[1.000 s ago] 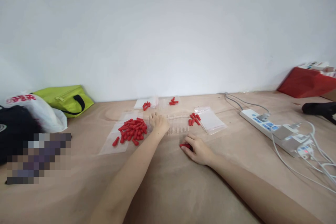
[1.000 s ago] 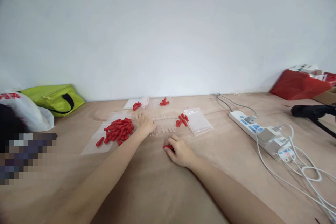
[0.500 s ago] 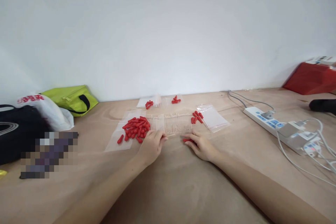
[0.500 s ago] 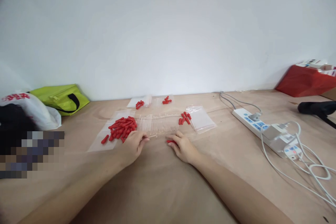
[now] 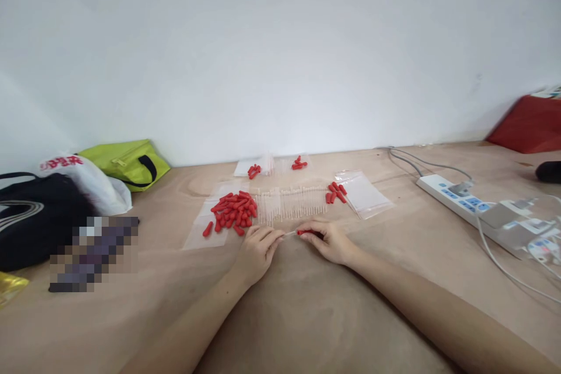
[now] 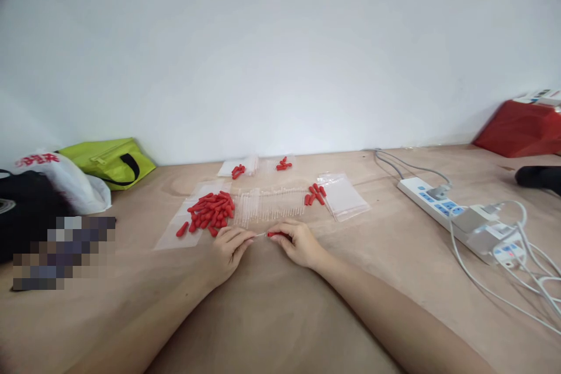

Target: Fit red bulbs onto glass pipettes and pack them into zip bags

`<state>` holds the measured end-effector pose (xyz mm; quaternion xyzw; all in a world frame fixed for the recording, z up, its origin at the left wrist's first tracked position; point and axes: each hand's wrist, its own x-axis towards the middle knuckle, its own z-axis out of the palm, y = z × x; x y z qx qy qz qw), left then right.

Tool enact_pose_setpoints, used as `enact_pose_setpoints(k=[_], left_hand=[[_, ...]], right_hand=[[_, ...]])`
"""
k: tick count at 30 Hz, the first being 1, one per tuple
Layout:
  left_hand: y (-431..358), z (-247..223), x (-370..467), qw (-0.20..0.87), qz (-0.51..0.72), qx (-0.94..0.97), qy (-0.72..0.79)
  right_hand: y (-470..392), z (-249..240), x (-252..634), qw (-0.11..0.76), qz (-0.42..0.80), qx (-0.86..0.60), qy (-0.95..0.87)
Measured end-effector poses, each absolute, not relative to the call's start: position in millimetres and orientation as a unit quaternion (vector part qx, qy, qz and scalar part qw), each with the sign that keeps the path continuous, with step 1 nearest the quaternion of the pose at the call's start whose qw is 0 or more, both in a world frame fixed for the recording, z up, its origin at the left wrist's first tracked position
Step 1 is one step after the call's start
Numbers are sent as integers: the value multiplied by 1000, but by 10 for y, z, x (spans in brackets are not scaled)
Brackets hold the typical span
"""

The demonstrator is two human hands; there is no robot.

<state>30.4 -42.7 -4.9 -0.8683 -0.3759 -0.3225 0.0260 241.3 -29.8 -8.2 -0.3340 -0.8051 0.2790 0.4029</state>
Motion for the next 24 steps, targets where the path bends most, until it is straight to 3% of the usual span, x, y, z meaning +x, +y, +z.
enact_pose_setpoints(k=[24], left_hand=[[-443,-65,323,16,-321,-883,-341]], right_hand=[[-318,-124,2452,389,315,-290,-815]])
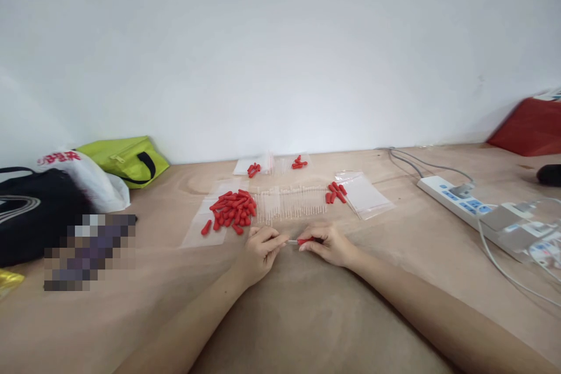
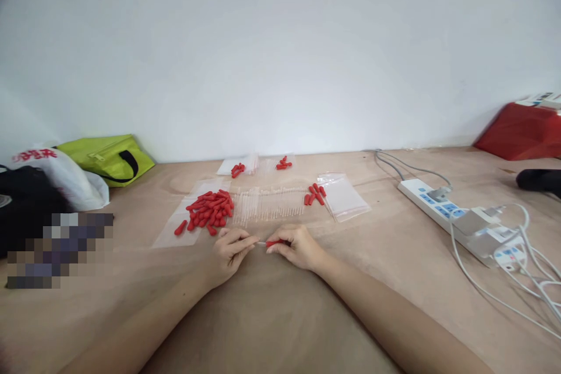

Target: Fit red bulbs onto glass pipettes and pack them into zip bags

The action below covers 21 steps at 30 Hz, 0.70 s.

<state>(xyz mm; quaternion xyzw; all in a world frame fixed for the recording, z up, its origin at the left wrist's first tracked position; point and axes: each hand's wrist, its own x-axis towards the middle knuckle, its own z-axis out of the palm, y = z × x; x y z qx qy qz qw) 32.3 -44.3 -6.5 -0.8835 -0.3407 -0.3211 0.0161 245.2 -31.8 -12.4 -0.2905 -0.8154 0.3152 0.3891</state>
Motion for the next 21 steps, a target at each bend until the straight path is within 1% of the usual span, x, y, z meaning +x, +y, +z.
enact_pose_setpoints(k=[5,15,21], left_hand=[[-441,-73,324,21,-321,-888,-328],[-496,-3,383,38,-292,-897,-329],[-479,-54,393,43,-281,-900,-331]], right_hand=[[-333,-105,2455,383,286,-293,-828],[-336,-94,2450,373,174,-281,-867],[-321,-89,2431,335,143,-273,-891]])
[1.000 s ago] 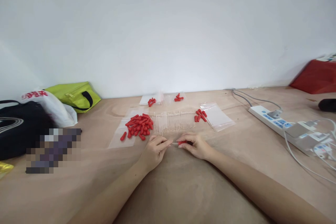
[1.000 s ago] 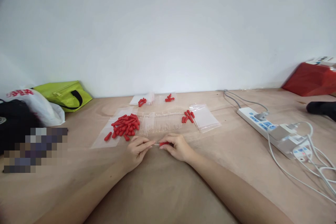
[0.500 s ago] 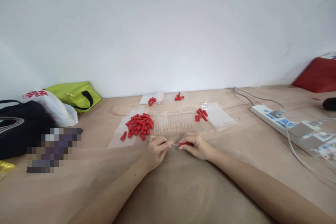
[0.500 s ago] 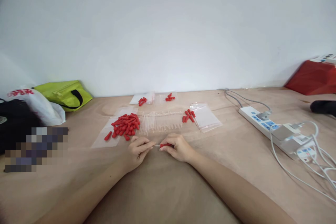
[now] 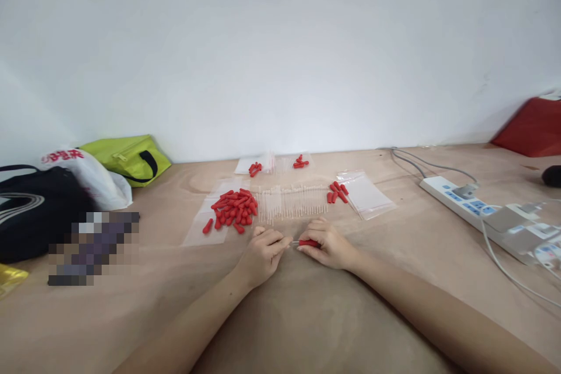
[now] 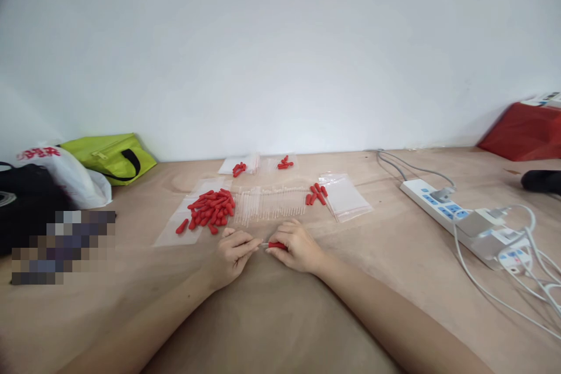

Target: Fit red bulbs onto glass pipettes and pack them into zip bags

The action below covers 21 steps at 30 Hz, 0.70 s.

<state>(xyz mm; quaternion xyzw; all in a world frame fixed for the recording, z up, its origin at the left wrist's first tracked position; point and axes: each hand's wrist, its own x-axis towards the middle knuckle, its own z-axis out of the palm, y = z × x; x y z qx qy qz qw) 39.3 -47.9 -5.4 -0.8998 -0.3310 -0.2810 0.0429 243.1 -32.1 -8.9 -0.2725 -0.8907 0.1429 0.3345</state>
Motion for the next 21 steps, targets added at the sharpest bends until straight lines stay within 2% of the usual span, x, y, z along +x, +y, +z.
enact_pose_setpoints(k=[4,15,21], left_hand=[[-470,-78,404,51,-287,-897,-332],[-479,-98,439,39,-290,-891,-348],[-477,-52,433,9,-304,-879,-366]], right_hand=[[-319,-102,2407,310,125,-278,-901],[-299,-134,2362,315,132,-275,-899],[-252,-71,2402,344,208,-286,-870]])
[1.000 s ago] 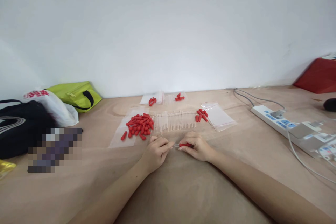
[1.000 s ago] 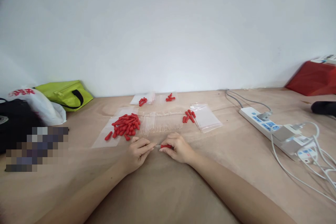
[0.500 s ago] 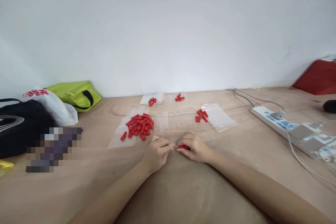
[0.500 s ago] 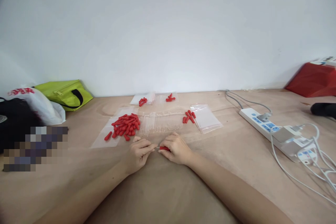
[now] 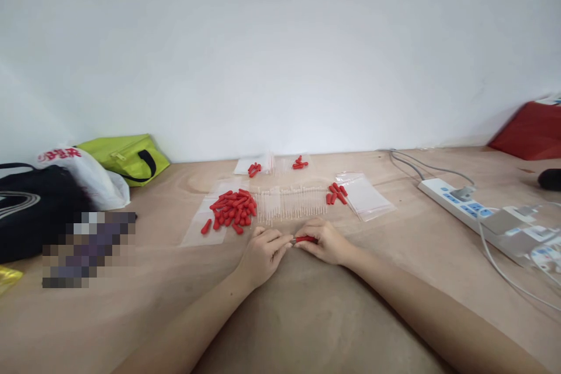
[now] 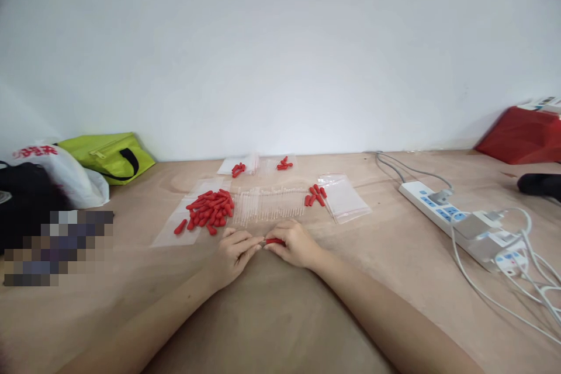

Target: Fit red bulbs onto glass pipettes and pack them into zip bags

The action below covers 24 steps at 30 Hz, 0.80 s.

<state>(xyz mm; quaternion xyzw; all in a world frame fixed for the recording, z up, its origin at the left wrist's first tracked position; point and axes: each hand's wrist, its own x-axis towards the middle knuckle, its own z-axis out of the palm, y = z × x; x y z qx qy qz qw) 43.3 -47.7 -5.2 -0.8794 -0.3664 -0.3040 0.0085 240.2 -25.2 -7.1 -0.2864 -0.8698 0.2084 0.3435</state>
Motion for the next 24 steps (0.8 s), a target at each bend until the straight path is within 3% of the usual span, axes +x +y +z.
enact_pose_setpoints(k=[9,15,20,24], left_hand=[[-476,69,389,36,-288,-875,-387],[-491,65,423,41,-279,-891,-357],[-486,45,395,6,-270,-886,-377],[-487,49,380,-22,-246,-886,-392]], right_hand=[[-196,-89,2443,491,492,-359,-622],[-327,-122,2133,523,551,-341,-554],[21,77,2450,508,395,-455,-615],[457,211,3027,402,174,-627,-644]])
